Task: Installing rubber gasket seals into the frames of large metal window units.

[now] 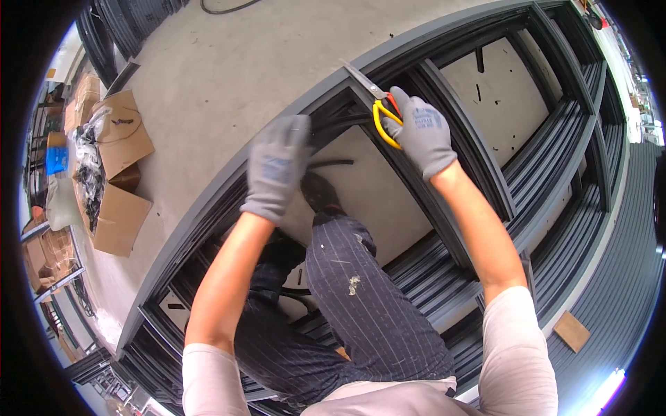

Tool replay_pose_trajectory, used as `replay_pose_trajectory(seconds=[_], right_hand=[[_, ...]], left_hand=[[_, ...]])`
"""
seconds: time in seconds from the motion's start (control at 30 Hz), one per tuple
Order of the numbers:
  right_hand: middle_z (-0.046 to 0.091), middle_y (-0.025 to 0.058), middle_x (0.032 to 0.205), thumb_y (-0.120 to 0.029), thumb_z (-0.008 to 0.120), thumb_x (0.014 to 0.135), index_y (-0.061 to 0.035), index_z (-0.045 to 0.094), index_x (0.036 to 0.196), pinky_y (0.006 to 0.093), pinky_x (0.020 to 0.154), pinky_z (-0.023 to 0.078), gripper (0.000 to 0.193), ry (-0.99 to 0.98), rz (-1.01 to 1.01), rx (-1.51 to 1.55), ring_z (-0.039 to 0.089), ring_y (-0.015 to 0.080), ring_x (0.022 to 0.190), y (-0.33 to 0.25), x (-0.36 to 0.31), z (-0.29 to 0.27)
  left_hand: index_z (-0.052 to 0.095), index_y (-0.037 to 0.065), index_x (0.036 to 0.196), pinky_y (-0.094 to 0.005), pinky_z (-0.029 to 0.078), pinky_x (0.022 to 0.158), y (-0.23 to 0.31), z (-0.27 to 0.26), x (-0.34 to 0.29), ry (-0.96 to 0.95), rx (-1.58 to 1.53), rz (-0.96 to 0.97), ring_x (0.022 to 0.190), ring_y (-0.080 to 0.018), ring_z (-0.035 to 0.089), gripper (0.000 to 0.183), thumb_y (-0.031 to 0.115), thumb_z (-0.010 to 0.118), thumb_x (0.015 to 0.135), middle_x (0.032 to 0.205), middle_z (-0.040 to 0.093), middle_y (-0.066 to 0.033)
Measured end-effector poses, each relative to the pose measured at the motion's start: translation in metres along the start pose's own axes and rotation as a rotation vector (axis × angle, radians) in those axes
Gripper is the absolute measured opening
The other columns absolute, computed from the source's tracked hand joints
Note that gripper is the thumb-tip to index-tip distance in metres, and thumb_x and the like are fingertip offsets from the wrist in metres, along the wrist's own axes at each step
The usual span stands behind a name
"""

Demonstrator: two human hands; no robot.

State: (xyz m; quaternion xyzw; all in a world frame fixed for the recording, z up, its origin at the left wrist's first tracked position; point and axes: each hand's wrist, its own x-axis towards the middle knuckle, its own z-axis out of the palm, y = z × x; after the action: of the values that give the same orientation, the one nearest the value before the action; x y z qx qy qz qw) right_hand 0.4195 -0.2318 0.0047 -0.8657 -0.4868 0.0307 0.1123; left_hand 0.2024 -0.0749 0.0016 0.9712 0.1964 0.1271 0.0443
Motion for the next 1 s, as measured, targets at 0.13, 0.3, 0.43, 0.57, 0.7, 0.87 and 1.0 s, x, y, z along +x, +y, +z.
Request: replay_pose_trajectory(seconds=[0.13,0.3,0.43,0.57,0.7,0.87,1.0], right_hand=[[0.063,0.0153,0.093,-0.024,0.072,0.079,-0.0082,0.052,0.129,0.0417,0.074,0.051,0.056,0.316,0.150,0.167,0.062,0.0327,0.086,0.006,-0.047,0.025],[0.065,0.0173,0.096,-0.023,0.072,0.080,-0.0077,0.053,0.128,0.0432,0.077,0.050,0.054,0.350,0.375,0.279,0.062,0.0349,0.087,-0.011,-0.053,0.020],[0.065,0.0177,0.098,-0.022,0.072,0.080,-0.0069,0.052,0.129,0.0436,0.077,0.050,0.055,0.371,0.343,0.268,0.062,0.0353,0.087,-0.003,-0.054,0.019],[0.065,0.0184,0.097,-0.021,0.072,0.079,-0.0059,0.052,0.129,0.0432,0.074,0.051,0.056,0.396,0.329,0.313,0.063,0.0358,0.085,-0.006,-0.053,0.019],[0.064,0.0193,0.096,-0.019,0.072,0.079,-0.0067,0.049,0.132,0.0431,0.075,0.053,0.059,0.422,0.304,0.282,0.064,0.0355,0.085,-0.008,-0.053,0.021],[0.064,0.0196,0.098,-0.017,0.071,0.080,-0.0073,0.048,0.133,0.0423,0.076,0.053,0.059,0.407,0.341,0.356,0.064,0.0351,0.087,-0.009,-0.054,0.020],[0.062,0.0202,0.107,-0.014,0.070,0.081,-0.0071,0.046,0.136,0.0415,0.078,0.053,0.060,0.426,0.315,0.351,0.064,0.0353,0.092,-0.003,-0.055,0.025]], left_hand=[[0.059,0.008,0.114,-0.0414,0.048,0.088,0.042,0.041,0.047,-0.018,-0.130,-0.019,0.103,-0.0305,0.060,0.037,0.020,0.069,0.080,0.110,0.063,-0.0114],[0.066,0.011,0.093,-0.0403,0.050,0.077,0.043,0.057,0.060,-0.189,-0.047,-0.176,0.089,-0.0291,0.063,0.016,0.024,0.064,0.084,0.090,0.065,-0.0107],[0.064,0.007,0.099,-0.0427,0.050,0.074,0.044,0.024,0.059,0.034,-0.400,-0.384,0.085,-0.0350,0.063,0.023,0.029,0.062,0.092,0.092,0.066,-0.0156],[0.061,0.008,0.100,-0.0440,0.050,0.071,0.034,0.032,0.072,-0.020,-0.263,-0.356,0.084,-0.0353,0.064,0.023,0.030,0.058,0.094,0.089,0.066,-0.0157],[0.060,0.008,0.100,-0.0458,0.049,0.070,0.042,0.038,0.080,-0.132,-0.098,-0.387,0.085,-0.0359,0.064,0.024,0.031,0.057,0.094,0.089,0.067,-0.0150],[0.061,0.009,0.101,-0.0456,0.049,0.072,0.042,0.040,0.079,-0.136,-0.118,-0.364,0.086,-0.0354,0.064,0.025,0.032,0.055,0.095,0.090,0.068,-0.0143],[0.064,0.009,0.107,-0.0436,0.050,0.079,0.048,0.030,0.086,-0.224,-0.203,-0.380,0.094,-0.0349,0.064,0.030,0.036,0.055,0.094,0.097,0.068,-0.0152]])
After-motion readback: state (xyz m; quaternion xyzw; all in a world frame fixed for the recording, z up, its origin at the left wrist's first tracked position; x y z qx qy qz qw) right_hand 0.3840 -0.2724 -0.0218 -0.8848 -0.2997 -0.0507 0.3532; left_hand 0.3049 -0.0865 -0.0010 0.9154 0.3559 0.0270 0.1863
